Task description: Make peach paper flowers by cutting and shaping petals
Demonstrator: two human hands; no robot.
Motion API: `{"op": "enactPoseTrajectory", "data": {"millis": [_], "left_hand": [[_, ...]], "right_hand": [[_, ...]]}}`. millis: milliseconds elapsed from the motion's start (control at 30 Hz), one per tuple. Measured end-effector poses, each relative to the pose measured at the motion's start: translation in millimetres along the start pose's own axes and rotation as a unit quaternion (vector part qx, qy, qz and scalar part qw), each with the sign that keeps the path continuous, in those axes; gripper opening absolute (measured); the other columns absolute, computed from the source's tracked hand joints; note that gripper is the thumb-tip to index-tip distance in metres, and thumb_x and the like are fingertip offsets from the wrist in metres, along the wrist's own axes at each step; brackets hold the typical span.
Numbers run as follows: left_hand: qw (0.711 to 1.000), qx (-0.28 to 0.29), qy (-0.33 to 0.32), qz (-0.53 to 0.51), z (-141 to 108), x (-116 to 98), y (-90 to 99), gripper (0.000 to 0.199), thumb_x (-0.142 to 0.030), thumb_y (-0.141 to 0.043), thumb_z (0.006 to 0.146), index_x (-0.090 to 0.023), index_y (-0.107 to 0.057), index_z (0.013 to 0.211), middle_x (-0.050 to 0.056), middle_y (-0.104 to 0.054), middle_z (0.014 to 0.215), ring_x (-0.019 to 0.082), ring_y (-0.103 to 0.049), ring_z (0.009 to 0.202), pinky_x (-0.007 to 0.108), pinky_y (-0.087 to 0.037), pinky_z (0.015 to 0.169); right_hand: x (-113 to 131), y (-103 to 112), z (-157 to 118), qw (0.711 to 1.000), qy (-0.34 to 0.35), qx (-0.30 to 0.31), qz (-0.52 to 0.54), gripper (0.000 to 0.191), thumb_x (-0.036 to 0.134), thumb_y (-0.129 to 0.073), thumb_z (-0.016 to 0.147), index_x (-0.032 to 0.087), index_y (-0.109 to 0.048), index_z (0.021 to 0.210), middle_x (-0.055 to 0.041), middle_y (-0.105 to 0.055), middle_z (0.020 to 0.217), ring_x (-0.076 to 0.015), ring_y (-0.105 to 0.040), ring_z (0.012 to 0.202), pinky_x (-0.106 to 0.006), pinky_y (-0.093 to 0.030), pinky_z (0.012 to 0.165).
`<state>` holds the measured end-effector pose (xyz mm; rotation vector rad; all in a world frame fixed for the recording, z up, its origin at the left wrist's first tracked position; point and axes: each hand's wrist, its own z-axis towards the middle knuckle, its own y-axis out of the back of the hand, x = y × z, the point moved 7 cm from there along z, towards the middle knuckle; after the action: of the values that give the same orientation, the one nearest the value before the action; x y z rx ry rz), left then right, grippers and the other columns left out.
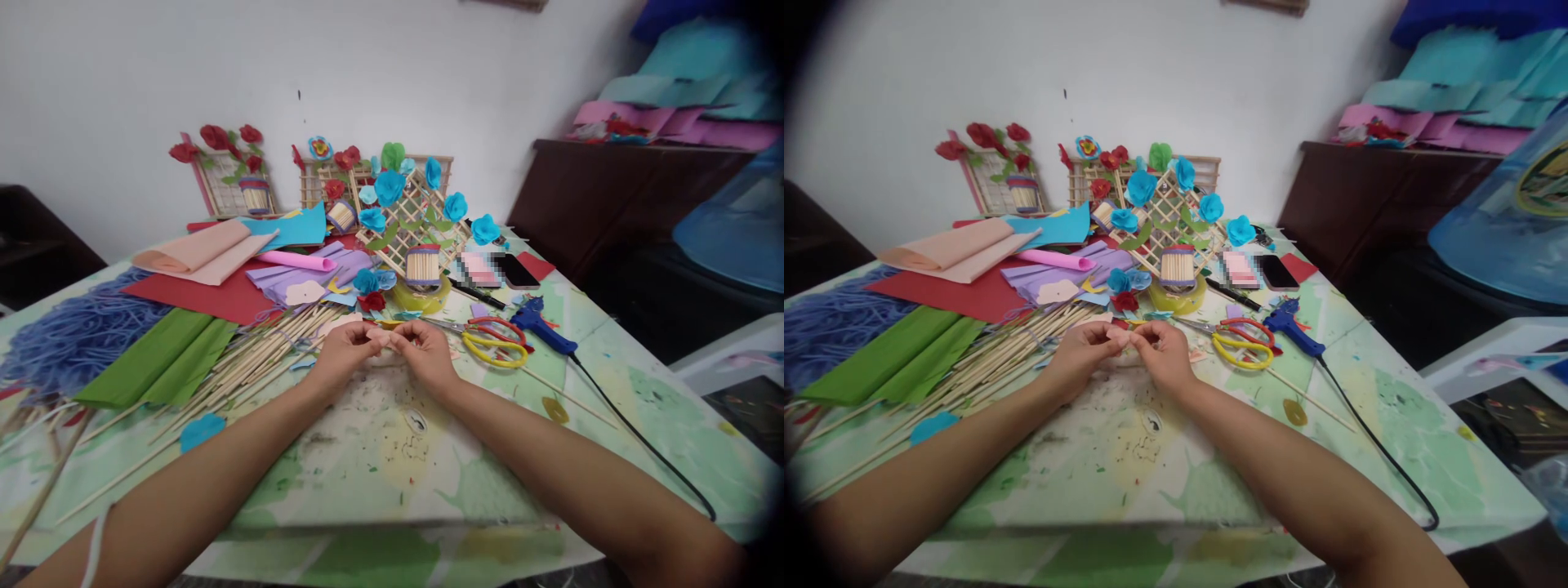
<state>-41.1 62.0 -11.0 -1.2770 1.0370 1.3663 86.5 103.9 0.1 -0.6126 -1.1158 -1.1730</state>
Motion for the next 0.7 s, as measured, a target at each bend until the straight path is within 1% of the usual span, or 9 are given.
{"op": "enactPoseTrajectory", "data": {"millis": [133, 367, 433, 500, 567, 600, 633, 667, 700], "left_hand": [[1.000, -0.014, 0.006, -0.003, -0.6, -2.2, 0.5, 0.021, -0.030, -0.074, 0.061, -0.014, -0.067, 0.073, 0.001, -0.065, 0.068, 0.012, -0.054, 0.063, 0.024, -0.040, 0.061], [0.999, -0.014, 0.024, -0.019, -0.8, 1.1, 1.0, 0.020, -0.029, -0.074, 0.060, -0.014, -0.066, 0.072, 0.001, -0.064, 0.067, 0.012, -0.054, 0.061, 0.023, -0.039, 0.059], [0.999, -0.008, 0.035, -0.036, -1.0, 4.0, 0.5, 0.018, -0.027, -0.073, 0.061, -0.014, -0.065, 0.071, 0.001, -0.063, 0.066, 0.012, -0.054, 0.061, 0.023, -0.039, 0.060], [0.997, 0.004, 0.044, -0.061, -1.0, 6.3, -0.9, 0.015, -0.025, -0.071, 0.062, -0.014, -0.064, 0.070, 0.001, -0.063, 0.066, 0.012, -0.054, 0.061, 0.023, -0.039, 0.061], [0.995, 0.018, 0.051, -0.087, -0.9, 6.6, -3.1, 0.013, -0.025, -0.069, 0.065, -0.015, -0.062, 0.069, 0.001, -0.063, 0.068, 0.012, -0.054, 0.062, 0.023, -0.040, 0.062], [0.994, 0.025, 0.054, -0.096, -0.9, 6.0, -4.3, 0.012, -0.025, -0.067, 0.066, -0.014, -0.062, 0.069, 0.001, -0.063, 0.069, 0.012, -0.054, 0.062, 0.023, -0.040, 0.063], [0.993, 0.029, 0.056, -0.102, -1.1, 4.9, -5.2, 0.012, -0.025, -0.066, 0.067, -0.014, -0.062, 0.068, 0.002, -0.064, 0.069, 0.012, -0.054, 0.062, 0.023, -0.040, 0.063], [0.992, 0.030, 0.059, -0.105, -1.2, 3.5, -5.7, 0.012, -0.025, -0.066, 0.067, -0.014, -0.061, 0.068, 0.002, -0.064, 0.070, 0.012, -0.054, 0.063, 0.023, -0.040, 0.063], [0.992, 0.031, 0.060, -0.107, -1.4, 1.9, -6.1, 0.012, -0.025, -0.066, 0.067, -0.014, -0.061, 0.068, 0.002, -0.064, 0.070, 0.012, -0.054, 0.063, 0.023, -0.040, 0.063]], "right_hand": [[5.2, 2.4, 0.6, 1.000, -0.002, 0.001, -0.009, 0.017, 0.033, -0.062, 0.073, 0.017, -0.059, 0.066, 0.0004, -0.058, 0.062, -0.0120, -0.048, 0.059, -0.024, -0.039, 0.057], [6.3, 0.2, -1.1, 0.999, 0.019, 0.008, -0.031, 0.013, 0.029, -0.060, 0.074, 0.018, -0.058, 0.067, -0.0005, -0.058, 0.065, -0.0139, -0.052, 0.062, -0.025, -0.040, 0.059], [8.3, -0.3, 0.0, 0.998, 0.038, 0.015, -0.054, 0.013, 0.028, -0.058, 0.076, 0.018, -0.058, 0.067, -0.0014, -0.059, 0.067, -0.0146, -0.053, 0.064, -0.026, -0.041, 0.061], [14.9, 5.9, 3.7, 0.992, 0.071, 0.018, -0.105, 0.012, 0.026, -0.057, 0.077, 0.018, -0.058, 0.069, -0.0023, -0.060, 0.068, -0.0156, -0.054, 0.067, -0.027, -0.042, 0.064], [24.4, 21.8, 9.6, 0.976, 0.106, 0.014, -0.190, 0.013, 0.027, -0.055, 0.079, 0.017, -0.060, 0.073, -0.0037, -0.061, 0.071, -0.0170, -0.055, 0.072, -0.028, -0.042, 0.069], [28.4, 33.0, 12.9, 0.962, 0.117, 0.013, -0.248, 0.015, 0.028, -0.053, 0.081, 0.017, -0.061, 0.075, -0.0051, -0.062, 0.075, -0.0182, -0.056, 0.076, -0.029, -0.041, 0.071], [31.6, 46.9, 16.2, 0.941, 0.120, 0.004, -0.315, 0.016, 0.029, -0.052, 0.082, 0.017, -0.061, 0.078, -0.0067, -0.063, 0.079, -0.0195, -0.056, 0.079, -0.030, -0.041, 0.073], [32.6, 62.3, 19.3, 0.916, 0.110, -0.005, -0.386, 0.017, 0.029, -0.051, 0.082, 0.016, -0.062, 0.080, -0.0083, -0.064, 0.082, -0.0209, -0.056, 0.083, -0.032, -0.040, 0.076], [31.1, 78.4, 22.1, 0.887, 0.084, -0.012, -0.454, 0.018, 0.028, -0.050, 0.081, 0.015, -0.063, 0.082, -0.0097, -0.064, 0.084, -0.0225, -0.056, 0.086, -0.032, -0.039, 0.077]]}}
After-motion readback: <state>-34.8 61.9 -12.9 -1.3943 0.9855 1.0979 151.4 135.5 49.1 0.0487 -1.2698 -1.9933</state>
